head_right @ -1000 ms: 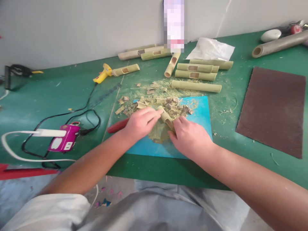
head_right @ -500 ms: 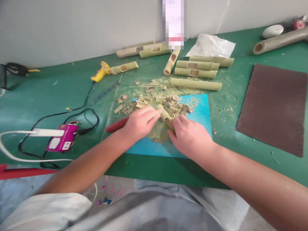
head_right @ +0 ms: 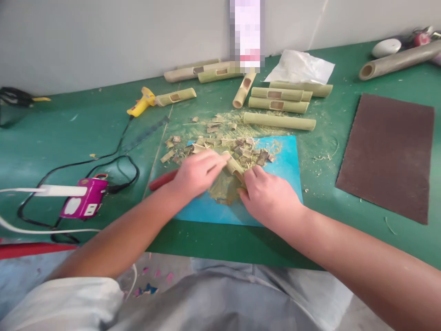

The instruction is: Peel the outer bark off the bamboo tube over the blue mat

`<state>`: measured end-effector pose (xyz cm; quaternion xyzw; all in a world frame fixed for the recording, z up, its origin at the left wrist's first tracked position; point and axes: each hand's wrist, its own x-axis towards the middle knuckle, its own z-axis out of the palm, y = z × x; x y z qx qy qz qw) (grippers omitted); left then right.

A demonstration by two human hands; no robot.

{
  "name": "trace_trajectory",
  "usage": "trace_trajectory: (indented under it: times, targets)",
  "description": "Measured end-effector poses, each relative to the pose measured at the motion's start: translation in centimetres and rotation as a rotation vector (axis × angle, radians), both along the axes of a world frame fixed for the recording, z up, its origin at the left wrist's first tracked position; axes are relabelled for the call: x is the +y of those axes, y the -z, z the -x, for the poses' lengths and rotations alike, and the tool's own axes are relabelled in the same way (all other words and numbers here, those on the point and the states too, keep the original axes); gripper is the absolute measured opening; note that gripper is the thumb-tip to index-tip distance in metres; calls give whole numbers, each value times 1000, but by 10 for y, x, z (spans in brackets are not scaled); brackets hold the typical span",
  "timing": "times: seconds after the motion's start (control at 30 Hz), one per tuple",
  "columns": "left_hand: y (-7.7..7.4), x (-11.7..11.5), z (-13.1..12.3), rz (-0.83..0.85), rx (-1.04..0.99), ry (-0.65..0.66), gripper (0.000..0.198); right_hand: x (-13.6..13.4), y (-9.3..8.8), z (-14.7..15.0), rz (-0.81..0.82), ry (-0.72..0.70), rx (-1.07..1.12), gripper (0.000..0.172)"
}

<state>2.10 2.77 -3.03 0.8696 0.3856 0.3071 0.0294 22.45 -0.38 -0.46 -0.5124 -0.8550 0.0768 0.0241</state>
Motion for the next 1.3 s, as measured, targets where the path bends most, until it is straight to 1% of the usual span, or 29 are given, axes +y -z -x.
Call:
trace_trajectory:
  times: [0.1,0.2,0.3,0.4,0.5,0.6,0.73,0.83,0.97,1.07,1.2,1.3]
  targets:
    - [-1,-1,0,-16,25,-21,26,0,1,1,-1,1,-3,21]
    - [-2,-3,1,9,71,5,26,-1,2,0,-11,1,0,21]
    - [-1,-5,1,-3,69,-10,25,-1,2,0,-12,7,-4,20]
    - [-2,-6,0,29,66,12,25,-1,2,0,-4,7,-13,20]
    - [-3,-7,0,23,50,-29,26,-1,2,-1,-7,9,-15,20]
    - [-3,-7,0,24,67,6,25,-1,2,-1,1,0,-19,20]
    - [0,-3,3,5,60,-55,26,-2,2,1,-2,7,-21,21]
    - [1,0,4,20,85,-15,26,-2,2,2,5,0,-25,21]
    - [1,1,5,-17,54,-99,26,-2,2,1,7,8,-33,22]
    - [2,-2,6,11,32,-72,26,-2,1,1,22,2,-41,20]
    - [3,-4,5,21,-61,-95,24,-3,-2,1,26,2,-47,21]
    - [3,-5,4,54,-55,1,23,-3,-2,1,22,4,-49,21]
